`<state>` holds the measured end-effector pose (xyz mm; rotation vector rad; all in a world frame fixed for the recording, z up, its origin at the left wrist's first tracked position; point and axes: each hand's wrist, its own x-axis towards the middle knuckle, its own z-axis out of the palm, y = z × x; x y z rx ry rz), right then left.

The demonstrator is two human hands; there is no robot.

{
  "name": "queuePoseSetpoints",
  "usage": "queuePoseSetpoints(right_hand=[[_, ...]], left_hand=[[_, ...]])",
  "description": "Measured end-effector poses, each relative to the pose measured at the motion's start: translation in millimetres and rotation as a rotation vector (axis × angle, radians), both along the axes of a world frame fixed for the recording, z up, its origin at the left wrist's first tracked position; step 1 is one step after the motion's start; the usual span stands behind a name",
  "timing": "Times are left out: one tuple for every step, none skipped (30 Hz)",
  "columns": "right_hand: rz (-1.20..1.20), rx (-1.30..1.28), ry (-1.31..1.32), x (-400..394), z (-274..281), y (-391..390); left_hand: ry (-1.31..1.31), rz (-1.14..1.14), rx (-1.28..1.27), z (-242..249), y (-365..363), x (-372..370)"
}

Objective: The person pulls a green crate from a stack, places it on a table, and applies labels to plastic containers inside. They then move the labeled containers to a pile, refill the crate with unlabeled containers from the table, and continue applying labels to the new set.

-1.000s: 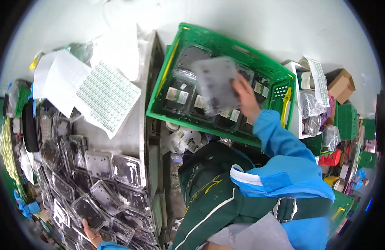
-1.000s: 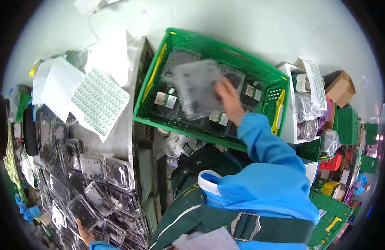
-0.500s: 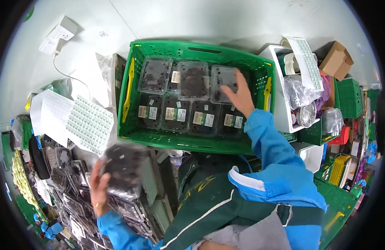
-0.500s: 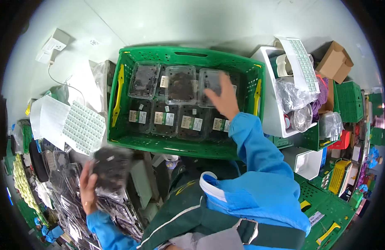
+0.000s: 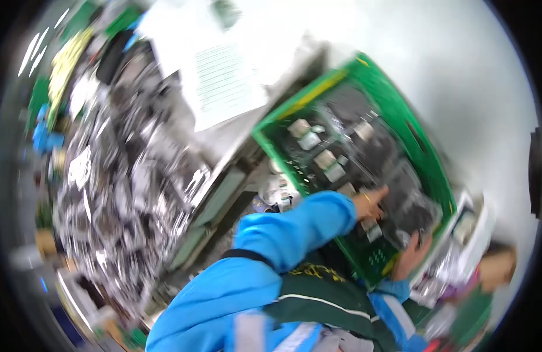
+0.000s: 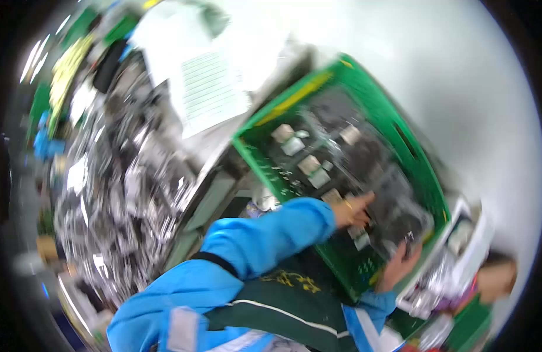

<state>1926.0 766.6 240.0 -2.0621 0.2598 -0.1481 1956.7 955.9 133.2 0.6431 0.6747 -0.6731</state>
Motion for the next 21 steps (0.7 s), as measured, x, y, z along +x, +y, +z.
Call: queuePoseSetpoints(right_hand=[[0.002,-0.231,-0.023,7.2,-15.5,-11.1],[-0.02,-0.465,-0.066,15.3,-28.5,-15.7],[0.009,-0.389,-0.1,20.6,-34.2,-6.3],[-0.094,-0.216,-0.073,25.3,-42.8,3.4],[-0.206,-0.046,-0.039,26.0,-42.1,19.4],[-0.173,-0.04,-0.047,30.7,-54.5,8.6],[-0.169,0.047,0.156,39.6,-78.3,-18.5],[-0.163,0.133,0.361,45.6,-96.7,-33.9],[-0.129,0.134,0.359,44.8,-102.9,-36.1],[0.004,-0.31,0.226,41.7,-107.1,-38.4],[0.137,-0.747,0.066,40.1,-109.7,-33.1],[0.221,-0.838,-0.171,34.1,-77.2,7.4],[0.248,-0.835,-0.18,37.6,-55.5,44.2],[0.431,-0.473,-0.065,41.0,-37.7,79.9],[0.598,-0.107,0.055,42.3,-22.1,120.8],[0.746,-0.025,0.07,39.1,-8.0,171.9],[0.893,0.059,0.087,29.5,5.2,227.3],[1.013,0.211,0.106,10.5,19.2,281.8],[1.118,0.241,0.17,-1.2,17.6,328.2],[1.316,0.231,0.198,-20.1,29.2,377.5],[1.445,0.234,0.207,-39.6,26.0,424.0]], left_hand=[[-0.212,0.069,0.027,-76.3,-36.5,8.9],[0.087,0.151,-0.13,-17.6,-22.9,18.7],[0.171,0.237,-0.104,-16.5,-28.6,31.5],[0.258,0.328,-0.113,-22.8,-30.8,47.0],[0.264,0.368,-0.118,-23.2,-21.3,47.4],[0.229,0.325,-0.031,-17.5,-13.3,48.4],[0.203,0.282,0.052,-10.6,-4.5,51.2],[0.166,0.248,0.091,-0.1,12.0,44.5],[0.163,0.281,0.095,15.1,32.3,32.8],[0.033,0.307,0.073,32.0,53.2,16.3],[-0.1,0.331,0.054,49.5,75.4,-3.6],[-0.229,0.441,0.095,70.2,102.0,-28.4],[-0.355,0.546,0.136,86.3,130.6,-58.4],[-0.494,0.619,0.27,94.7,162.0,-89.4],[-0.518,0.7,0.568,99.8,190.6,-120.1],[-0.48,0.759,0.931,106.8,221.9,-158.2],[-0.396,0.806,1.115,120.3,257.3,-199.1],[-0.232,0.707,1.468,126.3,288.1,-240.8],[-0.104,0.828,1.725,116.4,313.3,-279.2],[-0.045,0.669,1.962,146.4,338.3,-319.6],[0.054,0.569,2.271,140.9,361.3,-356.9]])
